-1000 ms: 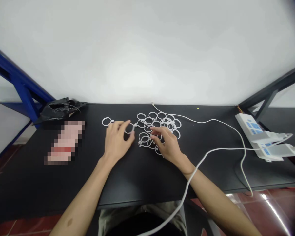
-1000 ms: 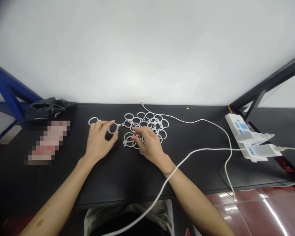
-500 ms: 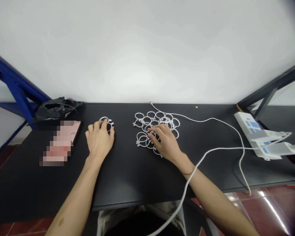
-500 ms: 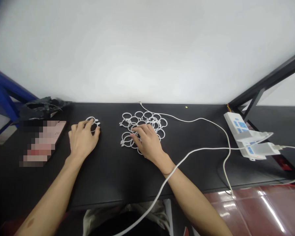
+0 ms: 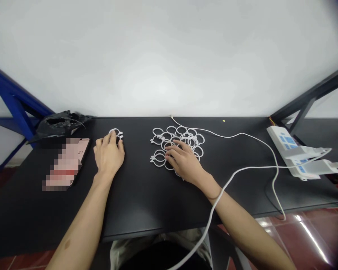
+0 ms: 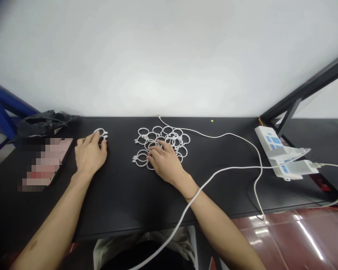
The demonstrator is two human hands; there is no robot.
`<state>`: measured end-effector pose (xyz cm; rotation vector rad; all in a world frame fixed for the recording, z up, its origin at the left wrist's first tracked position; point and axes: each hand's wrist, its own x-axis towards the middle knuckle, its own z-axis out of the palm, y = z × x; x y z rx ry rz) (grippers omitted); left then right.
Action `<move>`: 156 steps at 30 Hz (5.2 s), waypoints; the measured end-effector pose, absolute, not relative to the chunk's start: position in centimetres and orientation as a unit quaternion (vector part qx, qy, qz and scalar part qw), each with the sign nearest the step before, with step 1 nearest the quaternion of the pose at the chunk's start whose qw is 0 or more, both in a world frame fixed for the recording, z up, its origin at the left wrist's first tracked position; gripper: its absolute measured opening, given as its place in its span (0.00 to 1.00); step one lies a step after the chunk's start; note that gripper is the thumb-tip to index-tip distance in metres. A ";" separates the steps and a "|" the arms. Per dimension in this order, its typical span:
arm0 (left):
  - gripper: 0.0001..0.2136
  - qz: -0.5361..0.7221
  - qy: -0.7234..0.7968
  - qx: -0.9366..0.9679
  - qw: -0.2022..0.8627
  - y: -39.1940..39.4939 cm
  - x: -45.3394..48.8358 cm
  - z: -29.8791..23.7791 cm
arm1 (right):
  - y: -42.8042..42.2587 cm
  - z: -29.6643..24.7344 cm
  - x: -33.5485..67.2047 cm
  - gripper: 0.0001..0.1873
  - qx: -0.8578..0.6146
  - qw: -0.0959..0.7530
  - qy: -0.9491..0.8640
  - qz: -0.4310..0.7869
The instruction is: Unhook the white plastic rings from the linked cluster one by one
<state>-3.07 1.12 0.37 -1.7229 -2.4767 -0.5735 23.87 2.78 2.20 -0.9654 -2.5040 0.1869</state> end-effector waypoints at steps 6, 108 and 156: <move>0.25 -0.241 -0.782 -0.571 0.062 0.3 -1.7 1.0 | 2.8 2.3 23.9 0.11 -0.342 0.239 -0.906 0.068; 0.18 -0.439 -0.537 -0.666 -0.273 -2.3 3.9 2.4 | 1.7 2.5 23.0 0.06 -0.262 0.396 -0.866 0.159; 0.22 -0.323 -0.764 -0.558 0.025 1.3 -4.0 0.0 | 1.7 2.0 23.2 0.13 -0.339 0.245 -0.905 0.077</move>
